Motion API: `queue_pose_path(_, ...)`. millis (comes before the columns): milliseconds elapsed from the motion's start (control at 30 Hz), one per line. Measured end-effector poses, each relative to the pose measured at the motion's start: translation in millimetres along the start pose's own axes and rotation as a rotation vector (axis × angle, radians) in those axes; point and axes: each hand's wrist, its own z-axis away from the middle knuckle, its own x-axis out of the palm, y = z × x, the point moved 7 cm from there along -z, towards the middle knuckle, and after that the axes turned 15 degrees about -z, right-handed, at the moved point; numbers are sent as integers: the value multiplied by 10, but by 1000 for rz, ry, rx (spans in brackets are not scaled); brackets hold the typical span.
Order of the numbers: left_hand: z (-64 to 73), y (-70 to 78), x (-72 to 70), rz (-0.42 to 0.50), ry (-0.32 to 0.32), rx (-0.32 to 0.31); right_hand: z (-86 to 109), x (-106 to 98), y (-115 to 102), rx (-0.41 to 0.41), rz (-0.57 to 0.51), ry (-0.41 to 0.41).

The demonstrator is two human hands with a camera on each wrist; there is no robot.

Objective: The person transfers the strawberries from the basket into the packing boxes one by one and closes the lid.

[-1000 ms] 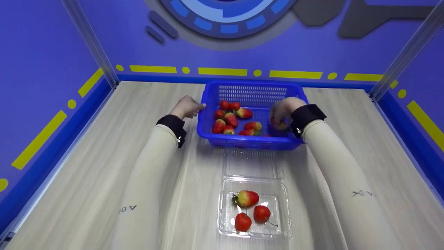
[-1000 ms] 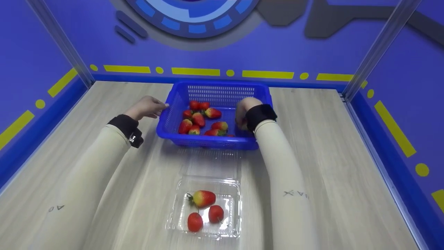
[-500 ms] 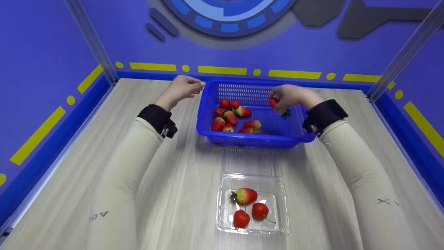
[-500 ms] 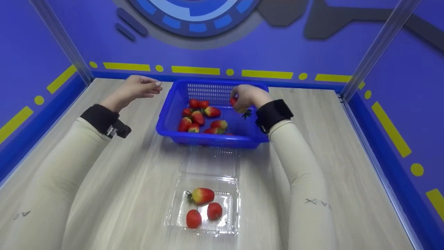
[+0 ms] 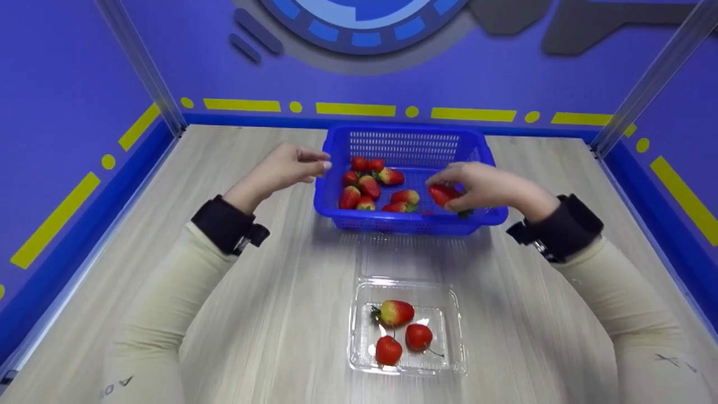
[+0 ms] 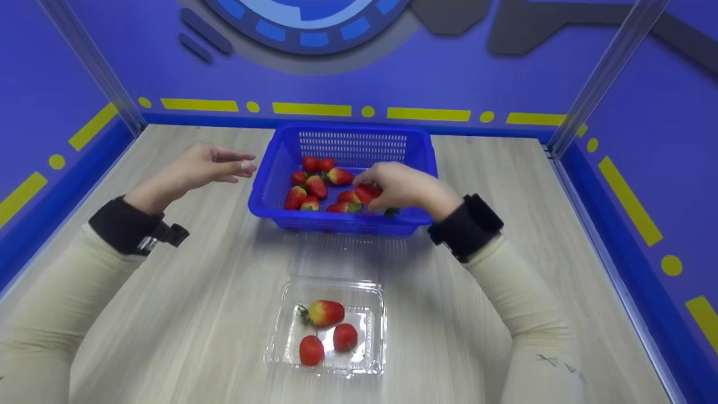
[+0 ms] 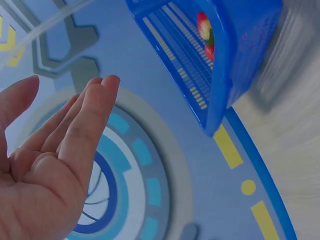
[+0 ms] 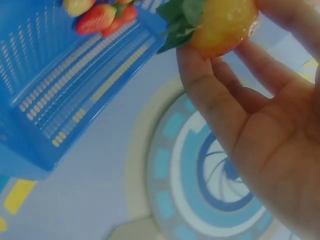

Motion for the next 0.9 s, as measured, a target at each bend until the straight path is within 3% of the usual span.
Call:
queue_pose_path(267,339,157,151,-140,-27,81,402,442,-331,-220,21,-4)
queue_pose_path(467,565,123,417,-158,-74,111,603,906,-474,-345,2,-43)
queue_pose_path(700,659,57,811,-132,-99,154,765,1143,-520,-415,32,-34)
queue_pose_path(900,684,-112,1104,-132,-127,148,774,1343,-452,-388,-11,-78)
